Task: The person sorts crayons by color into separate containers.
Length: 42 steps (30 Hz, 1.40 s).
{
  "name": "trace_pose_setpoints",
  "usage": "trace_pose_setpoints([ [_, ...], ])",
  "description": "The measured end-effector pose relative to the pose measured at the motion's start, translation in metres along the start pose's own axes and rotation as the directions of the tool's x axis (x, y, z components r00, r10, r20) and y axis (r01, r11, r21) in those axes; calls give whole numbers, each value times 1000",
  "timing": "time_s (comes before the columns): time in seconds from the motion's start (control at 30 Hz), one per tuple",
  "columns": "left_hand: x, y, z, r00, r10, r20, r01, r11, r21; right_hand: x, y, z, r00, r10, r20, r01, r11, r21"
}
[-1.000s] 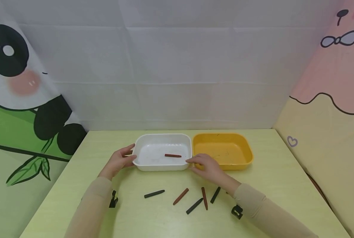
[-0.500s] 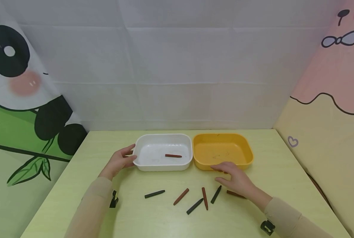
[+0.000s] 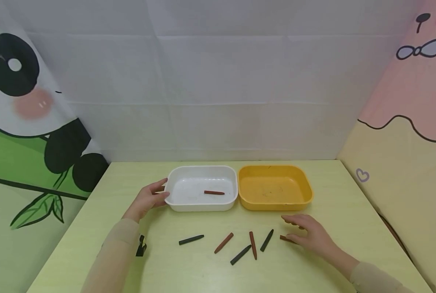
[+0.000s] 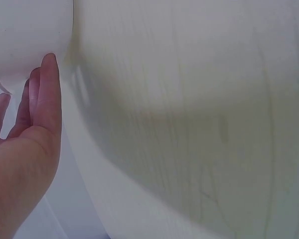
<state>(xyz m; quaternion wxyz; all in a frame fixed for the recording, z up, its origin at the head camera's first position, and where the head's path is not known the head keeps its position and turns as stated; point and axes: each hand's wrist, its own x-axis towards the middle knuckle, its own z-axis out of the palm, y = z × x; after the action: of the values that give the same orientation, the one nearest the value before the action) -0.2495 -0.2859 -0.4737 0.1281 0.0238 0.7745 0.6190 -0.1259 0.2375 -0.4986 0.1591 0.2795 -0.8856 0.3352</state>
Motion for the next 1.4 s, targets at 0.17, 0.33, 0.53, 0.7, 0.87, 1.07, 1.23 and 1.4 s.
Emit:
trace_pose_setpoints([
  [0.17,1,0,0,1000,4,-1,-4,1000,4,-13,5,-4,1000,21,-7,-21,999,-27],
  [0.33,2,-2,0,1000,4,-6,-4,1000,1,-23,15,-5,999,42,7,-42,997,-57],
  [0.53,4,-5,1,1000,3,-10,-3,1000,-5,-27,23,2,999,28,39,-26,998,-53],
  [0.7,4,-5,1,1000,6,-14,-6,1000,6,-27,25,6,999,1,40,1,999,-41],
  [0.87,4,-4,2,1000,11,-11,-11,1000,9,-26,26,8,998,-10,66,11,1000,-15],
  [1.07,3,-3,3,1000,10,-15,-10,1000,13,-26,25,12,997,1,80,0,1000,-15],
  [1.23,4,-4,3,1000,11,-12,-11,1000,13,-24,22,12,996,27,87,-26,1000,-16],
  [1.4,4,-3,3,1000,18,-11,-18,1000,19,-22,19,11,994,65,84,-66,998,10],
])
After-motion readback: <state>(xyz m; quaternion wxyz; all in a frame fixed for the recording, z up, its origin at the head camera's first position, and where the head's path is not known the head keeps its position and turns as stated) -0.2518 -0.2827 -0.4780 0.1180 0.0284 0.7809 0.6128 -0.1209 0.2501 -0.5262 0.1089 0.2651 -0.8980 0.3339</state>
